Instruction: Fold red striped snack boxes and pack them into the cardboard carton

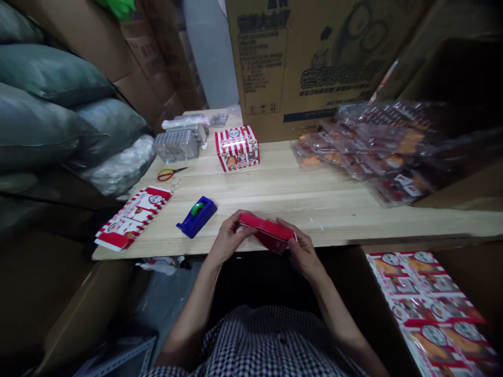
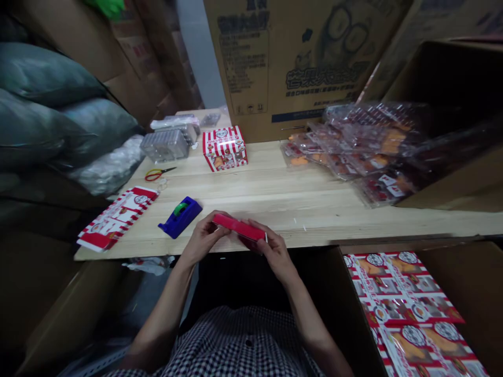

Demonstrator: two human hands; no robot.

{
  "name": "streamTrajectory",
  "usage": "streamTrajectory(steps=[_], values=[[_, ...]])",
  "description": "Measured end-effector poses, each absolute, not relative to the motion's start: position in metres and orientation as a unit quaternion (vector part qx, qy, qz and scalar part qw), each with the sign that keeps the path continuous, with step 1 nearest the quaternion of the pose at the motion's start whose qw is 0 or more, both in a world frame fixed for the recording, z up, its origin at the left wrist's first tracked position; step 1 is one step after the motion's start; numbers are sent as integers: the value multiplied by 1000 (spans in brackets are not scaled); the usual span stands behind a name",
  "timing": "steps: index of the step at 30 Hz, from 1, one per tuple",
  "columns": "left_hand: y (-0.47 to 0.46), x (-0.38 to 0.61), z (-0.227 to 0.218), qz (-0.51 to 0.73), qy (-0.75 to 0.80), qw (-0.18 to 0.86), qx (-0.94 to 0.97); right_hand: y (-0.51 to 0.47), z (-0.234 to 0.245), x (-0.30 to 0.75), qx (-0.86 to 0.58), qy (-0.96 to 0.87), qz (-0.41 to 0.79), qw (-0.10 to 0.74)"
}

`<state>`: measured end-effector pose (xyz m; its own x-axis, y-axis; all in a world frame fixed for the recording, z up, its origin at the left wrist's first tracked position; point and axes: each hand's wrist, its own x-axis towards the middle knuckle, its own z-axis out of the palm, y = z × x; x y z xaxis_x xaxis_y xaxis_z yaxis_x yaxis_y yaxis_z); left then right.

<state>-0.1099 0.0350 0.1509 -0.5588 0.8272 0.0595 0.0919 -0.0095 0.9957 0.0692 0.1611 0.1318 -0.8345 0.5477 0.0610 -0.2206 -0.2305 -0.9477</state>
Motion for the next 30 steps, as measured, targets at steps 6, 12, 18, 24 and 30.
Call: streamTrajectory(steps=[6, 12, 18, 24, 30], values=[[35, -108, 151, 620, 613, 308, 381, 154, 147, 76, -130, -536, 797, 246], [25, -88, 164, 631, 625, 274, 368, 166, 118, 110, -263, -416, 805, 332], [33, -33, 168, 571, 554, 1, 605, 125, 111, 173, -278, -407, 841, 224], [74, 33, 132, 381, 402, -43, 831, 127, 141, 195, -362, -259, 810, 382], [91, 31, 135, 435, 473, -20, 766, 185, 153, 317, -516, -282, 618, 523]])
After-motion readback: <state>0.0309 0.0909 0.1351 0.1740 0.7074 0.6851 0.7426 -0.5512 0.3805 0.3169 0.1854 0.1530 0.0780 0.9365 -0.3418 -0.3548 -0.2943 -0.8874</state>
